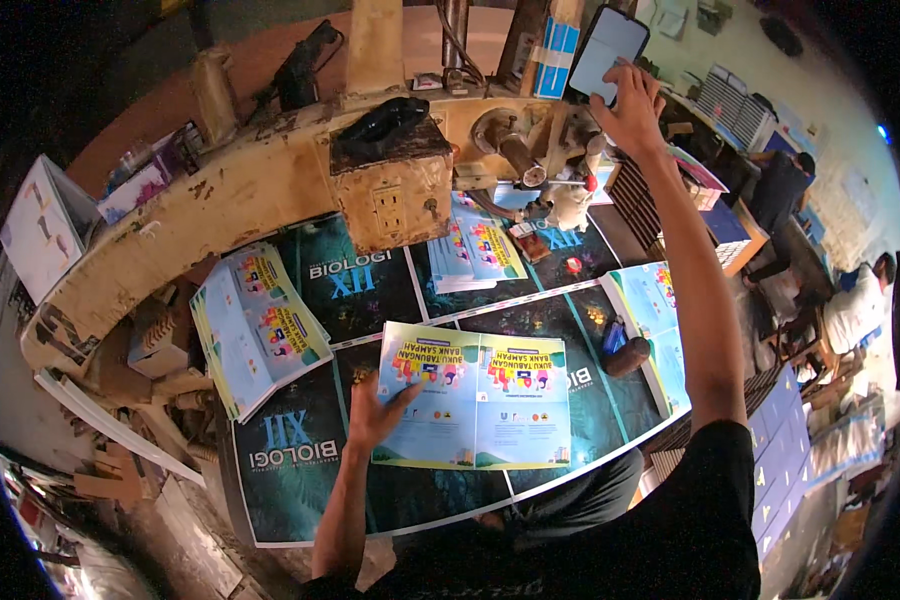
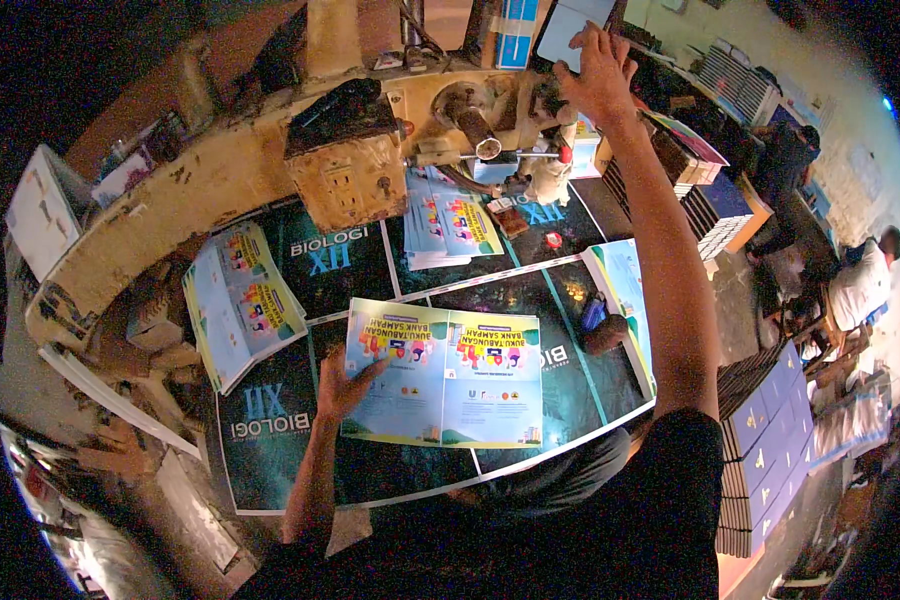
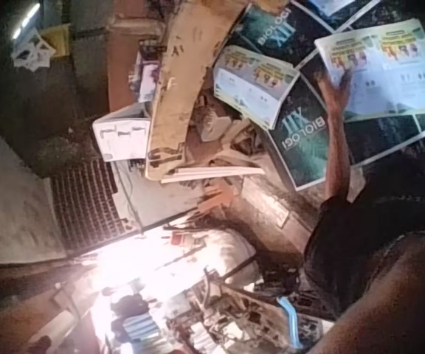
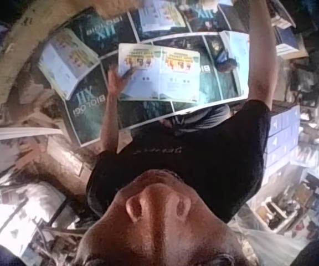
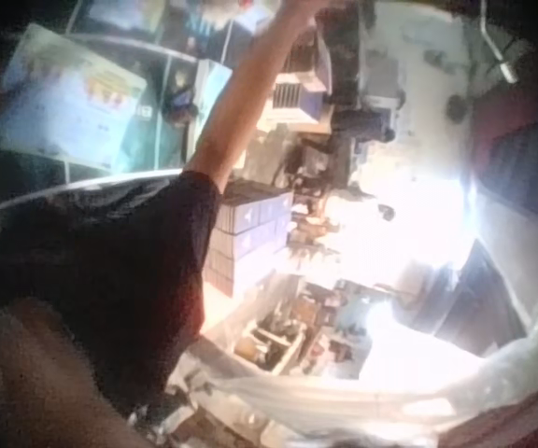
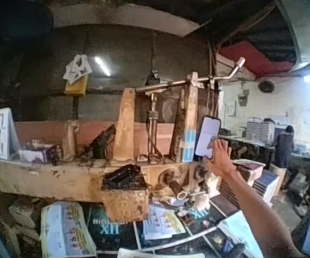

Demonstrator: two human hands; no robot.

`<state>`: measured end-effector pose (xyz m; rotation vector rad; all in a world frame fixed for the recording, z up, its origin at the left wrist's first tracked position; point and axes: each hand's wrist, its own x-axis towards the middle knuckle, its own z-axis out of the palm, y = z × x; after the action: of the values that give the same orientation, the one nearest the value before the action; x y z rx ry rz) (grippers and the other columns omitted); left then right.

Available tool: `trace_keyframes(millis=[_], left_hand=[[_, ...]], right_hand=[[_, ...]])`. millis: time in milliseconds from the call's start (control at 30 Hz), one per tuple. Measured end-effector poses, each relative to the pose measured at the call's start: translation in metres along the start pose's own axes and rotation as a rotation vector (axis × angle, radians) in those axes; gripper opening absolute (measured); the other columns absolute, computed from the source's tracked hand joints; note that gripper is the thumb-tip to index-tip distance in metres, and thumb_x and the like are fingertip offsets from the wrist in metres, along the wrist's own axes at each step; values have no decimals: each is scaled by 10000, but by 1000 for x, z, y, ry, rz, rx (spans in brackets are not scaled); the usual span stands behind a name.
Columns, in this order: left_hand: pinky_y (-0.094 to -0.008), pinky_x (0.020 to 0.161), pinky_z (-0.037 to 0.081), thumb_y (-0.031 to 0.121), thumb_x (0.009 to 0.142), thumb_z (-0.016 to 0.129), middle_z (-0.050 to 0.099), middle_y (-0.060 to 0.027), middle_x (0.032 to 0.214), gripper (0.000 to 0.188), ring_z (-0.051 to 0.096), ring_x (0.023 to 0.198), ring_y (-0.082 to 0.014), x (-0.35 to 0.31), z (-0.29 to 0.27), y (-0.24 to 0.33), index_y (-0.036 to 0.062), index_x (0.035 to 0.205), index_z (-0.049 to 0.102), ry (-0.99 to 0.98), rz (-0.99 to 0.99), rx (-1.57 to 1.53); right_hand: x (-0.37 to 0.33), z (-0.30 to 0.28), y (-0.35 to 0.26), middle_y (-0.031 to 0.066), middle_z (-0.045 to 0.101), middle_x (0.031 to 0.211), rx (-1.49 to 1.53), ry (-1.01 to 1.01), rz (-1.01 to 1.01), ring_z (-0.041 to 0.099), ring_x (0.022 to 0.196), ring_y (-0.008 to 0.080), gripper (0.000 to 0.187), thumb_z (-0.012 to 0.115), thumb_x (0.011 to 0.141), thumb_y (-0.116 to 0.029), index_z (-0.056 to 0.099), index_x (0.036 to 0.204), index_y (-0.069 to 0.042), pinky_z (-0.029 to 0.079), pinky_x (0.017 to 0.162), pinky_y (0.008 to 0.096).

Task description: The person folds several printed paper sheets by hand, aligning the edges and smoothing the crease with their fingers on a work table.

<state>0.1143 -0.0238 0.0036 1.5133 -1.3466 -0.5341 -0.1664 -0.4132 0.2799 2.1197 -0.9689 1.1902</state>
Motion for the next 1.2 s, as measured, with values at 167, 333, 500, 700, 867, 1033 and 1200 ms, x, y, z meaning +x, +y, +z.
trace_keyframes(millis=[167, 333, 500, 700, 867, 1033, 1200], left_hand=[[-339, 692, 570, 161, 828, 778, 749, -137, 922, 293, 736, 784, -202, -1, 2, -5, -15, 1043, 684, -18, -20, -30], [-342, 696, 569, 157, 827, 776, 749, -146, 924, 292, 737, 787, -210, -1, 1, -7, -16, 1043, 683, -1, 15, -10], [-347, 703, 568, 161, 824, 778, 748, -146, 919, 294, 736, 786, -211, -1, 1, -9, -9, 1046, 686, 6, 30, -7], [-344, 692, 562, 171, 826, 779, 748, -143, 910, 280, 735, 778, -210, -1, 3, -1, -7, 1026, 695, -12, -90, 2], [-331, 685, 555, 150, 822, 787, 749, -132, 895, 256, 724, 745, -190, -1, 7, -12, -9, 1004, 704, -11, -25, -43], [-325, 683, 555, 142, 821, 788, 749, -129, 890, 248, 726, 749, -193, -1, -2, -11, -10, 996, 700, 2, 24, -30], [-336, 686, 543, 151, 815, 793, 747, -129, 882, 266, 724, 766, -196, -1, -3, -6, -7, 1007, 699, 21, 2, 9]], right_hand=[[-12, 1, -3, 197, 388, 1477, -15, 122, -17, 301, 1343, 444, 457, 684, 817, -281, 487, 1181, -87, 286, 1061, 585], [-12, -1, -5, 189, 381, 1480, 8, -27, 92, 297, 1349, 442, 475, 682, 838, -311, 487, 1207, -84, 289, 1055, 589], [-10, 1, -3, 199, 383, 1470, 25, 25, -24, 331, 1327, 435, 494, 675, 846, -350, 491, 1213, -76, 309, 1020, 600], [-20, 4, 2, 188, 401, 1449, -73, 123, 69, 365, 1285, 427, 580, 701, 807, -380, 506, 1259, -73, 328, 995, 611], [-12, 16, 4, 269, 543, 1189, 107, 237, 378, 472, 1133, 461, 592, 680, 828, -401, 502, 1225, 1, 369, 940, 607], [-18, 25, -12, 260, 587, 1113, 629, 316, 734, 526, 1063, 451, 492, 689, 853, -337, 554, 1060, 87, 415, 941, 534], [-37, 28, -27, 239, 560, 1133, 48, 348, 441, 479, 1123, 419, 486, 617, 886, -363, 516, 1145, 36, 367, 977, 528]])
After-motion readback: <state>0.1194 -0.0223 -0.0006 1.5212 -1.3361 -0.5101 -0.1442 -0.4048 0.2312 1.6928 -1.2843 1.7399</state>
